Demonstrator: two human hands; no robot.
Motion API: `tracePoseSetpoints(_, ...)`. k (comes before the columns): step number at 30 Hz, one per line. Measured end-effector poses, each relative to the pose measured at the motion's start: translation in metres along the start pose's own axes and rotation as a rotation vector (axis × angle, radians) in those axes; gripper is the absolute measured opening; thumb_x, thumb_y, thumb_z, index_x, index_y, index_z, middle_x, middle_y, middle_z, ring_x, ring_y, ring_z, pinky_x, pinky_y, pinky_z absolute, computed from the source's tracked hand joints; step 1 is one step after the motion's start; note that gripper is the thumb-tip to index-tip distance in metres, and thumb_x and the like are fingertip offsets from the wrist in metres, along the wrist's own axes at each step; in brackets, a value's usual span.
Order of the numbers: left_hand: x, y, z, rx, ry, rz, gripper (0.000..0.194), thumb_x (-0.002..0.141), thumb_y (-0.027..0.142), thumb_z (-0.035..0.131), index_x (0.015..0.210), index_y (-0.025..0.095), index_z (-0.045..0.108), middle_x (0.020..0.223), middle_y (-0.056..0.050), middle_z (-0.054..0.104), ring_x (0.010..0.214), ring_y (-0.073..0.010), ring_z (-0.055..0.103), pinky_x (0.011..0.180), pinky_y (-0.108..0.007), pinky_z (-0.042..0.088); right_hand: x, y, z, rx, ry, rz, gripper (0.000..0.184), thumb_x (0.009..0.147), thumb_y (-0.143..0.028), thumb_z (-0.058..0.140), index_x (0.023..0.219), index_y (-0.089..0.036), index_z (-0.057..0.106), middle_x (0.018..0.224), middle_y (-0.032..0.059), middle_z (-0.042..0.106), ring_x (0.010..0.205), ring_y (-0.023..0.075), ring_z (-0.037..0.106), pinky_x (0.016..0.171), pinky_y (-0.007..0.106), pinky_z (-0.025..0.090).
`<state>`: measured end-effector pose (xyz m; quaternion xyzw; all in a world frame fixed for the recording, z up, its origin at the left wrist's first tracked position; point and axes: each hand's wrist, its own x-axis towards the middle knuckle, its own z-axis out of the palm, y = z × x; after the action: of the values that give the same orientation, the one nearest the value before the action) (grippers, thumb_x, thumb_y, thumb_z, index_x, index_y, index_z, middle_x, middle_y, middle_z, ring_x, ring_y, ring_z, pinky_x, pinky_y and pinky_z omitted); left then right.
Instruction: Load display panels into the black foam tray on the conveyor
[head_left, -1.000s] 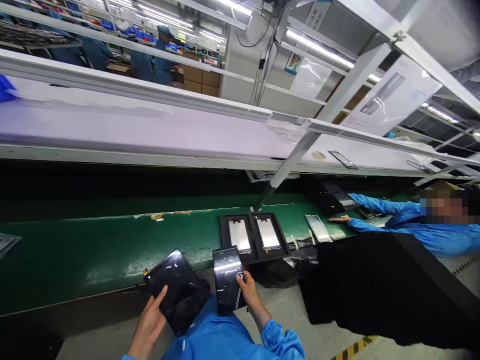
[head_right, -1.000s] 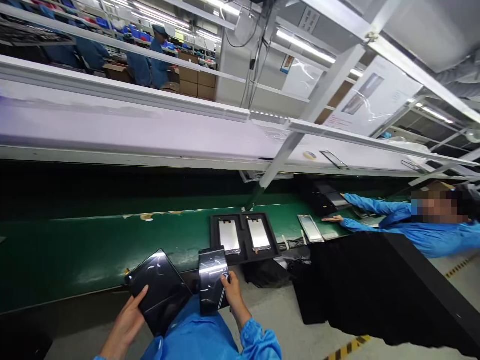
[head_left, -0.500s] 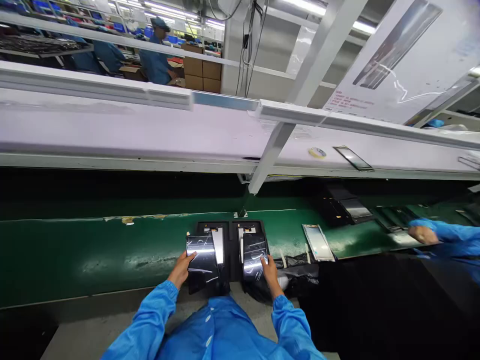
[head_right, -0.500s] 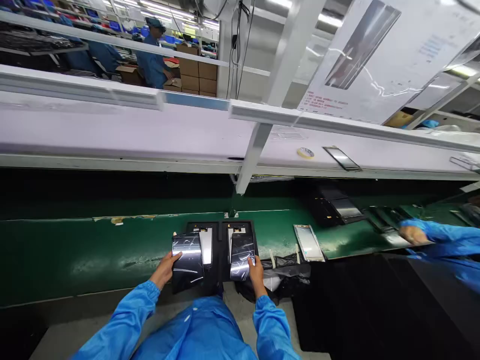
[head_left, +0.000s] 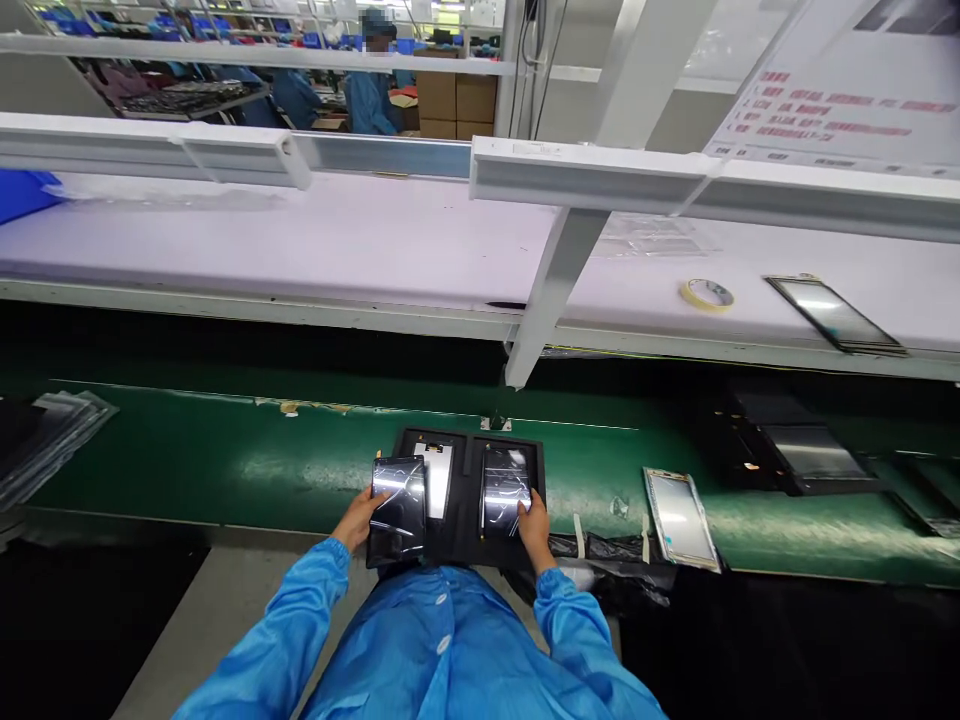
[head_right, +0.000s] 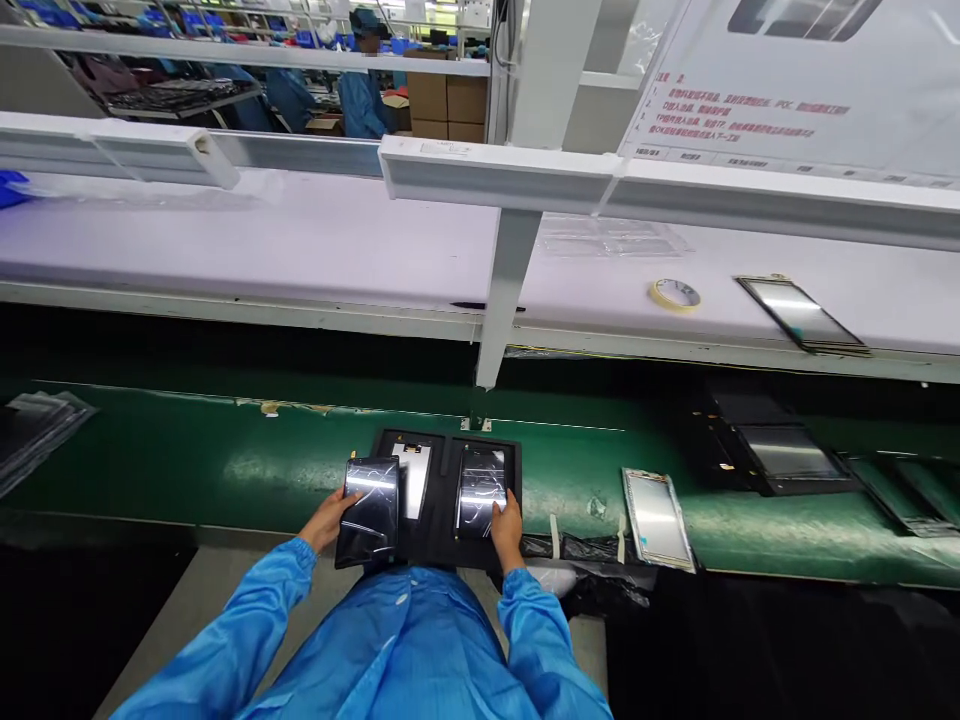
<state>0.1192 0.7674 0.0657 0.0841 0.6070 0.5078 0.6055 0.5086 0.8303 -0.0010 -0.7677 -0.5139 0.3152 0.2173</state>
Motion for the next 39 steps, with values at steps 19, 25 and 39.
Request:
tracePoseSetpoints(19,0.004,0.026,-0.028,0.152,-0.082,0.052,0.038,0.067,0.026,0.087,0.098,0.017,0.067,0.077,-0.005,0.078,0.075,-0.0246,0.075,0.07,-0.032,0.059,-0.031,-0.047,-0.009,-0.38,-0.092,-0.131,0.05,0.088,-0.02,0.057,0.137,-0.011,0.063,0.147,0.0234,0.054,0.134,0.0364,0.052,0.113,0.045,0.04)
tracePoseSetpoints(25,0.015,0.055,0.021,0.437,-0.419,0.089,0.039,0.054,0.025,0.089,0.09,0.014,0.078,0.085,-0.008,0.081,0.08,-0.0292,0.072,0.075,-0.035,0.056,-0.042,-0.129,0.024,0.161,-0.317,-0.495,0.067,0.084,-0.035,0.068,0.147,-0.02,0.051,0.155,0.0137,0.049,0.144,0.0282,0.044,0.12,0.047,0.036)
tracePoseSetpoints(39,-0.019,0.079,0.021,0.312,0.207,0.537,0.044,0.082,0.033,0.073,0.123,0.024,0.059,0.136,-0.011,0.059,0.136,-0.0272,0.05,0.113,-0.037,0.04,-0.097,-0.129,0.048,0.924,-0.636,0.133,0.063,0.056,-0.061,0.087,0.102,-0.022,0.068,0.092,0.0051,0.077,0.09,0.027,0.071,0.084,0.042,0.055)
